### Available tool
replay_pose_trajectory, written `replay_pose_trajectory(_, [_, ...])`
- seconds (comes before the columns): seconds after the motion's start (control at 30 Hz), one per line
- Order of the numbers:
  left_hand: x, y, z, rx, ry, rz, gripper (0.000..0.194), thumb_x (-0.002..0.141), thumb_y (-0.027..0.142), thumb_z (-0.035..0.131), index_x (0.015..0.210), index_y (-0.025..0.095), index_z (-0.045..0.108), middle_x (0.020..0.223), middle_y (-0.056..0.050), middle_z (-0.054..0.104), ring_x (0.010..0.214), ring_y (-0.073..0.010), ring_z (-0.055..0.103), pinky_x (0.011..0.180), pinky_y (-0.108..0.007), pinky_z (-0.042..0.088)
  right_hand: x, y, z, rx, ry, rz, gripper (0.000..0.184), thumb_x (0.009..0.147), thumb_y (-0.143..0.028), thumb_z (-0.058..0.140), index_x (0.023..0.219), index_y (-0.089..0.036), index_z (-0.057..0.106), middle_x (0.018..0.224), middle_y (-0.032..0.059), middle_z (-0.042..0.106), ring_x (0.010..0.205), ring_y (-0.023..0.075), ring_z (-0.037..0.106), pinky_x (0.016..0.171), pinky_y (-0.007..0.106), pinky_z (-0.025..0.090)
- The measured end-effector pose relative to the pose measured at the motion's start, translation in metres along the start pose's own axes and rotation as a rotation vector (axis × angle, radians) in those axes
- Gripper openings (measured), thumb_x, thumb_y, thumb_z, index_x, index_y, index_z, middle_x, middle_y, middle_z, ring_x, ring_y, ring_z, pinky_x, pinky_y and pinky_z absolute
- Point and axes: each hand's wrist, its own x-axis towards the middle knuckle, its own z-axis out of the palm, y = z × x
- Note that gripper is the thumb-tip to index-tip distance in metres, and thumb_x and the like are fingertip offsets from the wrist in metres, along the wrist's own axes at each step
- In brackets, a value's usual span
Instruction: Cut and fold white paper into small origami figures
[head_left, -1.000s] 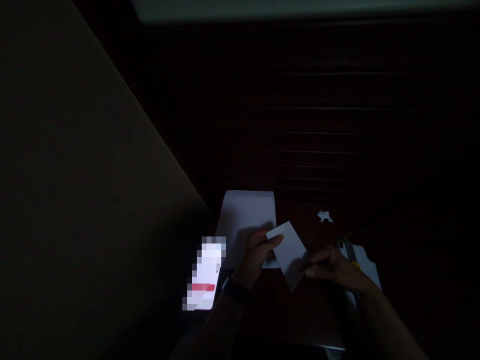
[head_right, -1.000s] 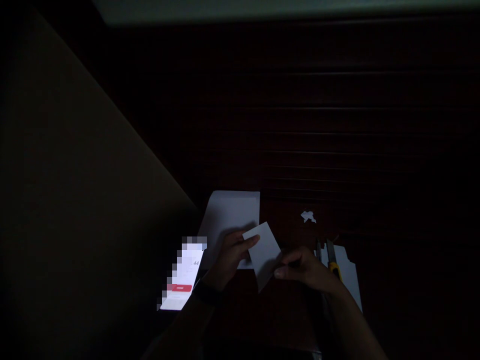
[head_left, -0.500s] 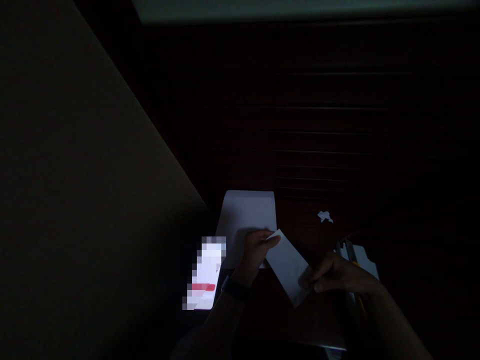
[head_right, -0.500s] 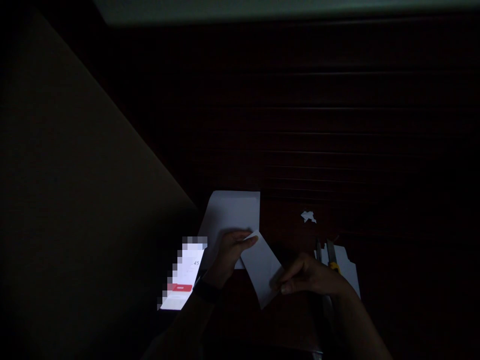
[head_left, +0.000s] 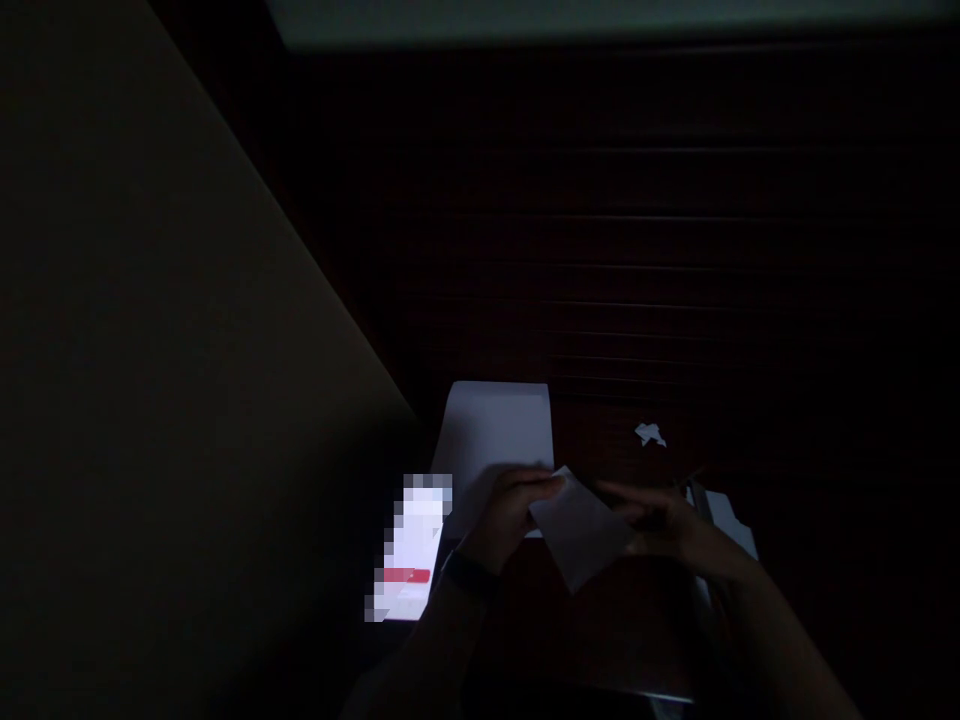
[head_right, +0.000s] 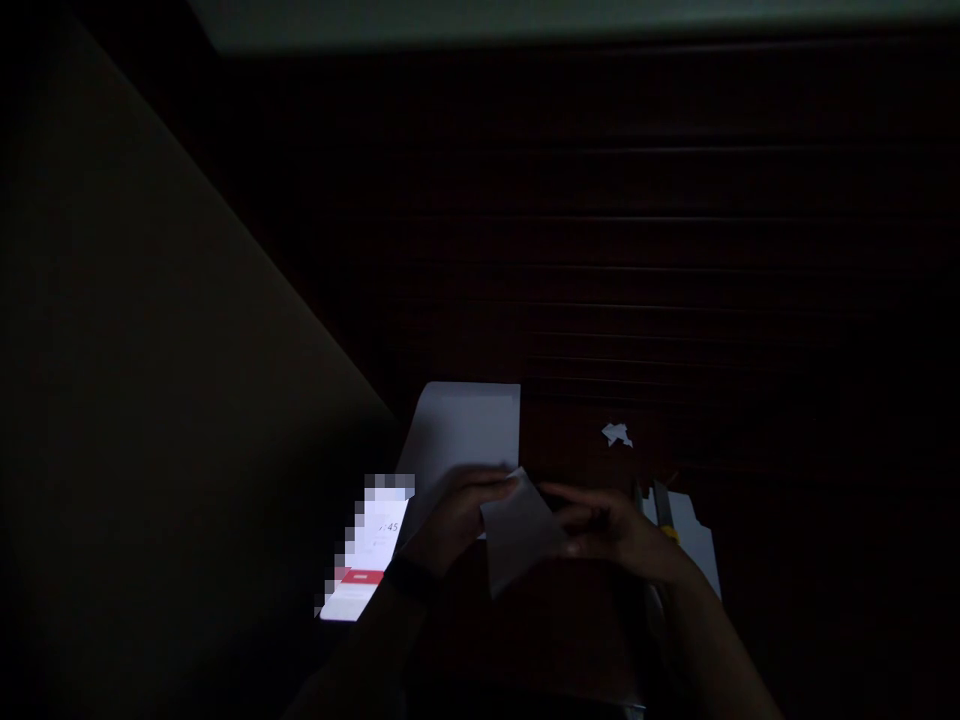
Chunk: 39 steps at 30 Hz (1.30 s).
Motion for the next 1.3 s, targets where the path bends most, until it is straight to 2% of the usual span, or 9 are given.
replay_pose_trajectory(0.17, [0.004, -0.012, 0.011, 0.147, -0.102, 0.057, 0.022, 0.069, 0.030, 0.069, 0.082, 0.013, 0.072, 0.080, -0.007, 0.069, 0.074, -0.0189, 0.060, 0.065, -0.027, 0.042, 0.010, 0.006, 0.011, -0.214, -0.042, -0.023, 0.022, 0.069, -0.034, 0.069, 0.084, -0.019, 0.074, 0.080, 0.0027, 0.072, 0.075, 0.0206, 0.063, 0.069, 0.031, 0.049])
replay_pose_trajectory(0.27, [0.004, -0.011, 0.013, 0.196, -0.105, 0.115, 0.028, 0.073, 0.031, 0.064, 0.093, 0.014, 0.071, 0.086, -0.008, 0.069, 0.075, -0.0181, 0.059, 0.063, -0.025, 0.042, 0.010, 0.012, 0.007, -0.269, -0.014, 0.000, 0.023, 0.072, -0.037, 0.067, 0.064, -0.016, 0.072, 0.057, -0.0011, 0.065, 0.054, 0.0130, 0.055, 0.053, 0.023, 0.042])
replay_pose_trajectory(0.47, [0.002, -0.006, 0.018, 0.127, -0.068, 0.206, 0.031, 0.074, 0.030, 0.062, 0.101, 0.016, 0.068, 0.085, -0.006, 0.069, 0.069, -0.0172, 0.060, 0.057, -0.024, 0.043, 0.021, 0.018, 0.016, -0.115, 0.406, -0.030, 0.035, 0.078, -0.046, 0.059, 0.064, -0.014, 0.064, 0.062, 0.0019, 0.064, 0.054, 0.0119, 0.055, 0.049, 0.021, 0.041])
replay_pose_trajectory(0.57, [0.002, -0.003, 0.021, 0.166, 0.003, 0.220, 0.032, 0.074, 0.031, 0.062, 0.102, 0.018, 0.068, 0.092, -0.007, 0.069, 0.078, -0.0195, 0.062, 0.061, -0.025, 0.045, 0.025, 0.022, 0.017, -0.120, 0.483, -0.013, 0.033, 0.074, -0.046, 0.063, 0.063, -0.015, 0.059, 0.059, -0.0002, 0.060, 0.046, 0.0099, 0.053, 0.043, 0.020, 0.038])
replay_pose_trajectory(0.7, [0.003, 0.000, 0.021, 0.213, 0.043, 0.273, 0.030, 0.080, 0.035, 0.054, 0.100, 0.018, 0.069, 0.100, -0.008, 0.069, 0.087, -0.0211, 0.063, 0.069, -0.027, 0.048, 0.024, 0.024, 0.008, -0.206, 0.452, 0.014, 0.033, 0.073, -0.045, 0.064, 0.064, -0.014, 0.060, 0.058, -0.0009, 0.058, 0.044, 0.0095, 0.053, 0.042, 0.020, 0.038])
replay_pose_trajectory(0.83, [0.005, -0.005, 0.020, 0.300, 0.049, 0.358, 0.031, 0.076, 0.035, 0.061, 0.100, 0.017, 0.069, 0.102, -0.009, 0.068, 0.091, -0.0227, 0.063, 0.076, -0.030, 0.049, 0.024, 0.025, 0.004, -0.213, 0.445, 0.021, 0.033, 0.073, -0.045, 0.064, 0.065, -0.014, 0.061, 0.061, 0.0004, 0.059, 0.044, 0.0091, 0.053, 0.041, 0.020, 0.040])
replay_pose_trajectory(1.03, [0.007, -0.015, 0.024, 0.349, 0.160, 0.372, 0.031, 0.076, 0.035, 0.063, 0.100, 0.016, 0.069, 0.096, -0.008, 0.070, 0.083, -0.0216, 0.065, 0.069, -0.028, 0.051, 0.027, 0.024, 0.013, -0.020, 0.504, -0.018, 0.029, 0.075, -0.044, 0.063, 0.072, -0.014, 0.063, 0.073, 0.0039, 0.063, 0.065, 0.0158, 0.060, 0.052, 0.026, 0.053])
replay_pose_trajectory(1.17, [0.005, -0.015, 0.026, 0.373, 0.228, 0.409, 0.028, 0.077, 0.034, 0.061, 0.097, 0.017, 0.070, 0.091, -0.007, 0.071, 0.079, -0.0204, 0.065, 0.065, -0.026, 0.051, 0.024, 0.020, 0.017, -0.011, 0.353, 0.048, 0.034, 0.076, -0.047, 0.060, 0.088, -0.015, 0.066, 0.085, 0.0082, 0.067, 0.078, 0.0220, 0.064, 0.056, 0.029, 0.055])
replay_pose_trajectory(1.3, [0.003, -0.013, 0.028, 0.376, 0.203, 0.385, 0.026, 0.076, 0.035, 0.062, 0.092, 0.017, 0.072, 0.088, -0.007, 0.072, 0.077, -0.0206, 0.066, 0.064, -0.026, 0.051, 0.022, 0.021, 0.017, -0.038, 0.137, 0.192, 0.042, 0.075, -0.050, 0.060, 0.097, -0.014, 0.065, 0.093, 0.0124, 0.068, 0.067, 0.0218, 0.068, 0.046, 0.026, 0.053])
